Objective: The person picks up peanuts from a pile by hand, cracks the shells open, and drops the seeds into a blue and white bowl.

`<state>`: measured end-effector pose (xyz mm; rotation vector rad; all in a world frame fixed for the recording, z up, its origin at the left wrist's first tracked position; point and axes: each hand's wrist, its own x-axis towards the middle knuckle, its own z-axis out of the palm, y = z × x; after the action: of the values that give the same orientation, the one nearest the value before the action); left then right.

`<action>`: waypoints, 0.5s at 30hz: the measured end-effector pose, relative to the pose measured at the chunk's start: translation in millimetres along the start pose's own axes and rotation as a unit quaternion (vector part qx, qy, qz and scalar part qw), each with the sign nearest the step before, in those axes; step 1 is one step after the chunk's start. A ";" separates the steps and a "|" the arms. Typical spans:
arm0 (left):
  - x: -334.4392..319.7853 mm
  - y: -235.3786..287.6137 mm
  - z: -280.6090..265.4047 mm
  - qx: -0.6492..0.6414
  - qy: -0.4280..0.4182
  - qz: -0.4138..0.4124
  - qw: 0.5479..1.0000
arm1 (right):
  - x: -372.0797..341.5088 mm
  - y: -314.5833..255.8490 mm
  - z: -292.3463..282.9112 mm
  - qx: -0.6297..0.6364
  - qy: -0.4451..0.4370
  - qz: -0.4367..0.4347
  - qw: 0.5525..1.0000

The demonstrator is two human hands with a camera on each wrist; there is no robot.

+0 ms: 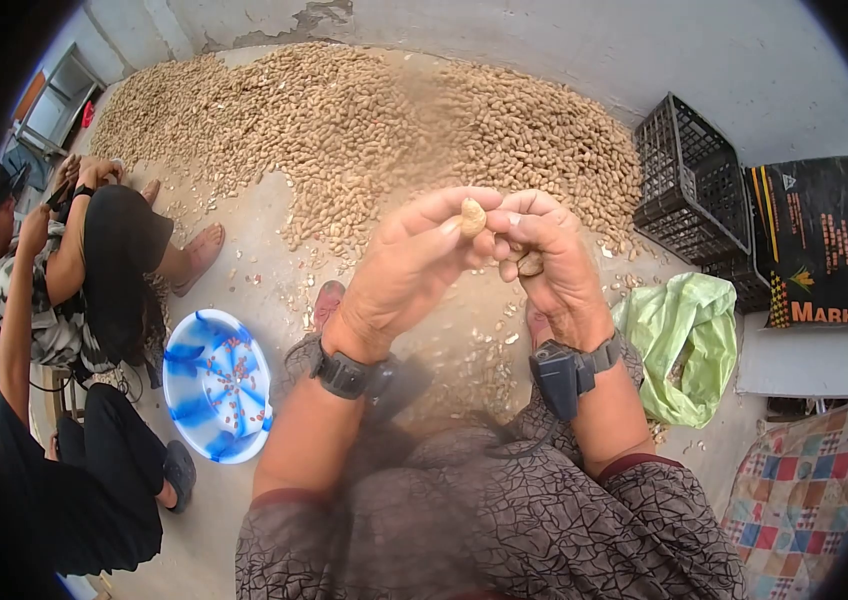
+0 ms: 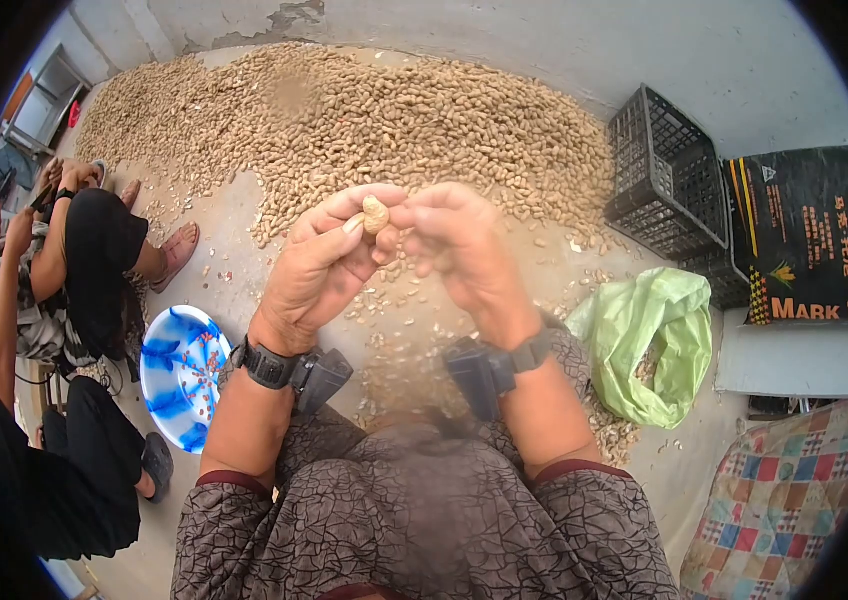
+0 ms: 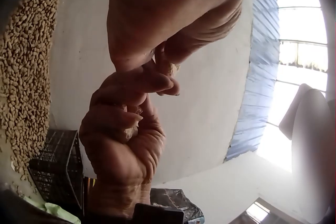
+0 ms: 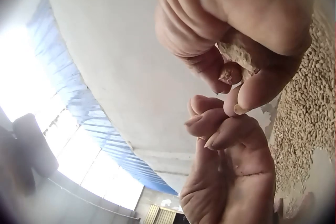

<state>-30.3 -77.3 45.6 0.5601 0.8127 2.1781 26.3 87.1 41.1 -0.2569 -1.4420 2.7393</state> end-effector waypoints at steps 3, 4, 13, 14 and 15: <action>0.2 -0.5 0.8 -0.008 -0.018 0.002 1.000 | -1.0 0.6 -3.2 0.004 0.000 -0.001 1.000; -0.4 -0.8 0.9 -0.008 -0.009 -0.004 1.000 | -1.1 0.9 -3.7 0.020 -0.001 0.002 1.000; 3.2 -5.7 -2.5 -0.054 0.011 0.013 0.998 | -3.9 1.1 -0.2 -0.032 -0.003 -0.008 0.999; 3.9 -6.5 -5.1 -0.064 0.002 0.010 0.998 | -4.5 0.9 0.7 -0.033 -0.002 -0.008 0.999; 4.1 -7.4 -6.6 -0.064 0.002 0.011 0.998 | -5.2 0.7 1.7 -0.044 0.002 -0.008 0.999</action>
<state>-33.3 -72.8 36.4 0.5008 0.6666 2.2332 31.1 84.8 42.2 -0.2532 -1.5601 2.6646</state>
